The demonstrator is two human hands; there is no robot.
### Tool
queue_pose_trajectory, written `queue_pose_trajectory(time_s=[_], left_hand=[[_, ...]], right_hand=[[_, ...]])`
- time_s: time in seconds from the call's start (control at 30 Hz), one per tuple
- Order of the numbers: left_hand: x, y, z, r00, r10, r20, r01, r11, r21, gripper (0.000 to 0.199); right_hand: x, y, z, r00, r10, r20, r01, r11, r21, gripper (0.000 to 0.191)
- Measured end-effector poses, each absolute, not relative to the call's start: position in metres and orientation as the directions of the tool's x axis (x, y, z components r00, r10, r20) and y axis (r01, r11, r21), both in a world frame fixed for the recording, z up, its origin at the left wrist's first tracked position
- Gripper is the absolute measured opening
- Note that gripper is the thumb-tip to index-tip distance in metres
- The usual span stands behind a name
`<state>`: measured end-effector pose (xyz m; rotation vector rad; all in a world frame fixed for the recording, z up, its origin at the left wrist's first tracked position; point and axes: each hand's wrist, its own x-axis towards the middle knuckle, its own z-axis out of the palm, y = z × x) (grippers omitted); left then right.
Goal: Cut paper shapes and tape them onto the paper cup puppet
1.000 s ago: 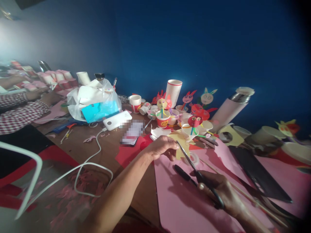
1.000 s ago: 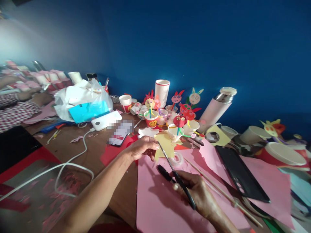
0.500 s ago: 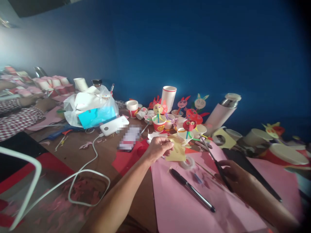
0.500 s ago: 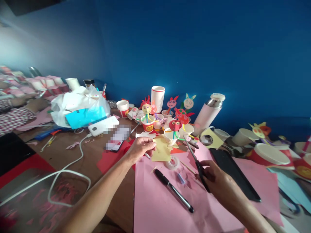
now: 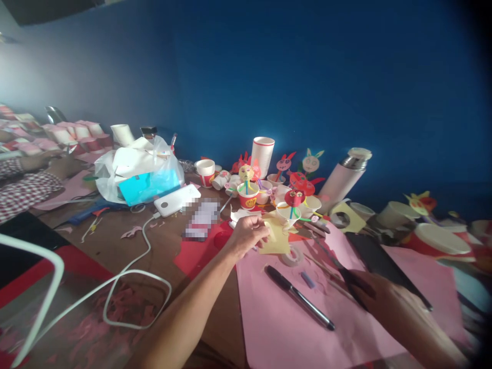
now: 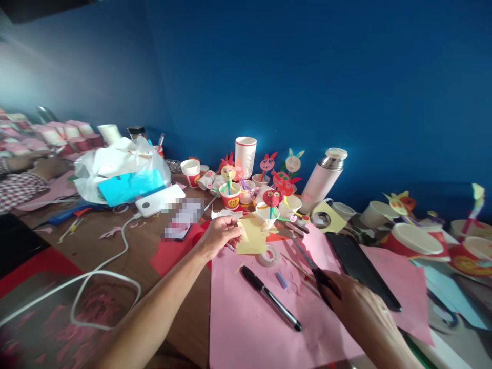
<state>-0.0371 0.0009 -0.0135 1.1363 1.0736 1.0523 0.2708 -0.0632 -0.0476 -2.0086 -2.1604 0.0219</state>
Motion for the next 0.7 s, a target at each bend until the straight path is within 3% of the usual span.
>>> queue_pose_trajectory(time_s=[0.2, 0.53, 0.63, 0.7], left_hand=[[-0.034, 0.000, -0.013, 0.171, 0.975, -0.143, -0.118, 0.164, 0.979, 0.012], [-0.043, 0.003, -0.012, 0.127, 0.989, -0.080, -0.182, 0.102, 0.978, 0.013], [-0.044, 0.003, -0.010, 0.104, 0.991, -0.083, -0.202, 0.103, 0.974, 0.014], [-0.044, 0.002, -0.010, 0.106, 0.991, -0.078, -0.208, 0.099, 0.973, 0.014]], right_hand=[[0.275, -0.061, -0.059, -0.126, 0.992, 0.003, 0.992, 0.126, -0.027, 0.031], [0.267, -0.060, -0.043, -0.156, 0.974, -0.162, 0.981, 0.133, -0.144, 0.029], [0.272, -0.061, -0.043, -0.184, 0.975, -0.124, 0.974, 0.164, -0.157, 0.029], [0.273, -0.060, -0.041, -0.183, 0.983, 0.027, 0.974, 0.185, -0.130, 0.027]])
